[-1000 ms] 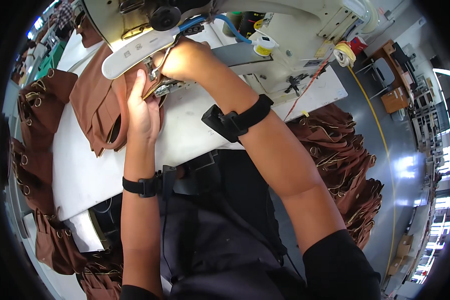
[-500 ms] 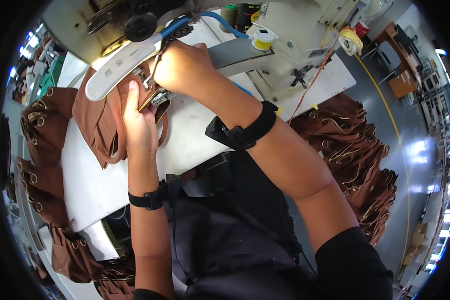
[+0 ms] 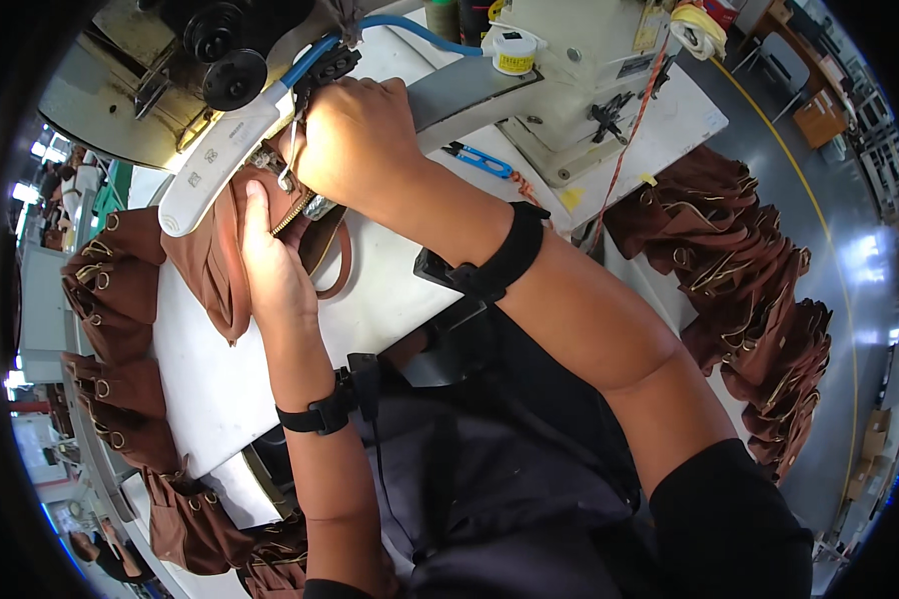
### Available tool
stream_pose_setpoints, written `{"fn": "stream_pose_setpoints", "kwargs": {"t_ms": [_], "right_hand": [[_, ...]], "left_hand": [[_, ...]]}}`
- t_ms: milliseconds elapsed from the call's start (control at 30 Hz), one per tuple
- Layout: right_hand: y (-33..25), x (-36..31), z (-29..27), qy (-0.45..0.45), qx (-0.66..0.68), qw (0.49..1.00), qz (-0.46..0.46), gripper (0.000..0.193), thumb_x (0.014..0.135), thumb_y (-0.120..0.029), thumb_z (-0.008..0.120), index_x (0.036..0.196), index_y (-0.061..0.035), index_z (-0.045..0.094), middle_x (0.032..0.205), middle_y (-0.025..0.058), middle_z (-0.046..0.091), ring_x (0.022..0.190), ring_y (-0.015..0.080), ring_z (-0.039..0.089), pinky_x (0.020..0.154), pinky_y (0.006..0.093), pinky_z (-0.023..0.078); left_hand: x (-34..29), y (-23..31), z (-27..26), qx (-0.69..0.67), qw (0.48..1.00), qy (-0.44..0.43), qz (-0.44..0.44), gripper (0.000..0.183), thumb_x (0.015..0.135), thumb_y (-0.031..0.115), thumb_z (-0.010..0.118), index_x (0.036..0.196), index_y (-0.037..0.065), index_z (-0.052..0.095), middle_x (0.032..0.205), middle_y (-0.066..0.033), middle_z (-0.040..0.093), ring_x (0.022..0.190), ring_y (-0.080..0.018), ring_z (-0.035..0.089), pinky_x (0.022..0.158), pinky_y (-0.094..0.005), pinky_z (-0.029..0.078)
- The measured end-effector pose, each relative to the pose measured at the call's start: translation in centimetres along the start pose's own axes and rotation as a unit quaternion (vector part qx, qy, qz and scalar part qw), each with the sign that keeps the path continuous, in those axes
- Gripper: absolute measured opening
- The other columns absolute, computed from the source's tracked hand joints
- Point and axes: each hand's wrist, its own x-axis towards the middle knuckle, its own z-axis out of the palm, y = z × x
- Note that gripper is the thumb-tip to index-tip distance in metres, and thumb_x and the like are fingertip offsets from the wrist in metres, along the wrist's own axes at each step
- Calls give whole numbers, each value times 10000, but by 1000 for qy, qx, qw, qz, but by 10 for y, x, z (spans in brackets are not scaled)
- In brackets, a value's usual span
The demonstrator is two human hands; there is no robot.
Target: The person operates an industrial sewing machine to stitch zippers and metal rings onto brown leather bags. They guide the bags under the needle, align the zipper teeth, and sew along the edges. The person handles multiple bags, moving them from a stack on the left to a finished pile on the right.
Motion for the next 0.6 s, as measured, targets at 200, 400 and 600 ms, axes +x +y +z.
{"fn": "stream_pose_setpoints", "kwargs": {"t_ms": [200,400,600], "right_hand": [[-13,2,-16,-48,50,996,52,223,792,-258,689,743,-41,697,685,161,678,703,372,658,731,493,473],[-9,-6,-11,-34,23,998,54,206,801,-237,673,816,-33,703,834,184,697,855,371,634,858,505,426],[-17,-16,-15,28,1,999,15,166,841,-180,670,867,-21,712,862,158,678,912,344,610,929,467,403]], "left_hand": [[1,-5,-6,47,998,-6,33,432,1082,346,531,1443,109,525,1362,-56,624,1143,-166,637,836,-349,544],[-22,23,4,73,992,-34,-99,588,1109,409,471,1567,59,359,1542,-89,465,1326,-187,513,1001,-350,495],[-12,-8,-14,79,994,-73,26,546,1110,367,487,1512,2,428,1501,-131,494,1393,-241,453,1178,-394,320]]}}
